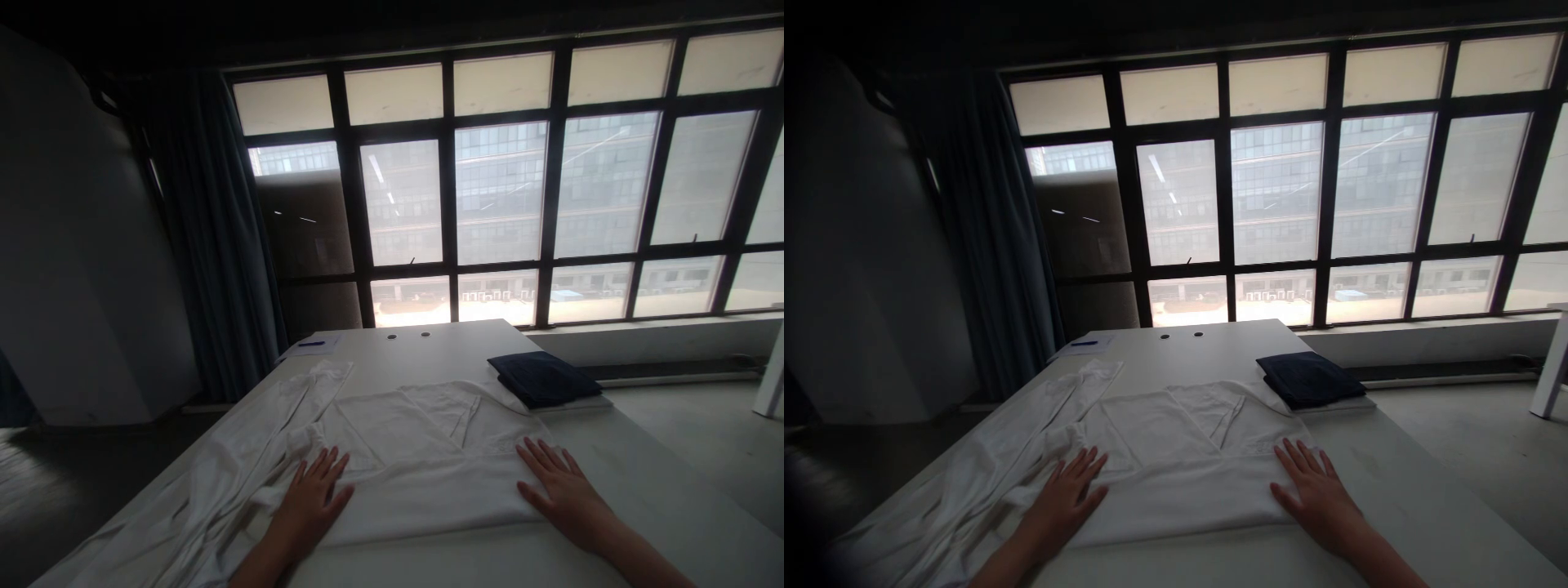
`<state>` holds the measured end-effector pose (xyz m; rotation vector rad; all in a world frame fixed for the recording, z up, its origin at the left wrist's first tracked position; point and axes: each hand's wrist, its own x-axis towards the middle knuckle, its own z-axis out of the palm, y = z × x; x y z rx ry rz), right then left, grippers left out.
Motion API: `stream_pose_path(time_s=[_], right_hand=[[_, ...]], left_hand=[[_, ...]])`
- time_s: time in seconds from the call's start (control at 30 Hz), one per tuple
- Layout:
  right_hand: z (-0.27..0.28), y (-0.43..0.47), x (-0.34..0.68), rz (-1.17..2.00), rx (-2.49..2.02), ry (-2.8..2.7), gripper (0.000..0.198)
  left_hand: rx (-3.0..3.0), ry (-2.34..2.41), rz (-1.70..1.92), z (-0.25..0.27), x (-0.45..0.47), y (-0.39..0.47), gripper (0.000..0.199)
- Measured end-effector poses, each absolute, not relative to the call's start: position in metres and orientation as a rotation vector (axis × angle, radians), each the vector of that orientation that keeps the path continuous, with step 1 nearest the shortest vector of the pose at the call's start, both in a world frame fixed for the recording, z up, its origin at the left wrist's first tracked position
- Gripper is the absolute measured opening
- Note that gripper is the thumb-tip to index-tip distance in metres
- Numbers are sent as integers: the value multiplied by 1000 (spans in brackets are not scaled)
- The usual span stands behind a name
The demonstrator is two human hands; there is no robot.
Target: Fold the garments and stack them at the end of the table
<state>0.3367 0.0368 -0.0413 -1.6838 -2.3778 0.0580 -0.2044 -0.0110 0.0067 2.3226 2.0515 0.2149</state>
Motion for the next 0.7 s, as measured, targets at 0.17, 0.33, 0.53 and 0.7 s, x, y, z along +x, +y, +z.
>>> stream_pose_path(time_s=[0.17,0.33,0.53,0.7], right_hand=[[-41,37,337,61,-1689,-2378,71],[-40,38,336,69,-1685,-2376,72],[-38,36,335,74,-1706,-2382,74],[-37,35,334,63,-1715,-2385,73]], left_hand=[[2327,2054,228,6,-205,-11,68],[2332,2053,227,2,-207,-9,69],[2356,2053,237,-1,-209,-9,67],[2386,2054,247,-4,-209,-10,65]])
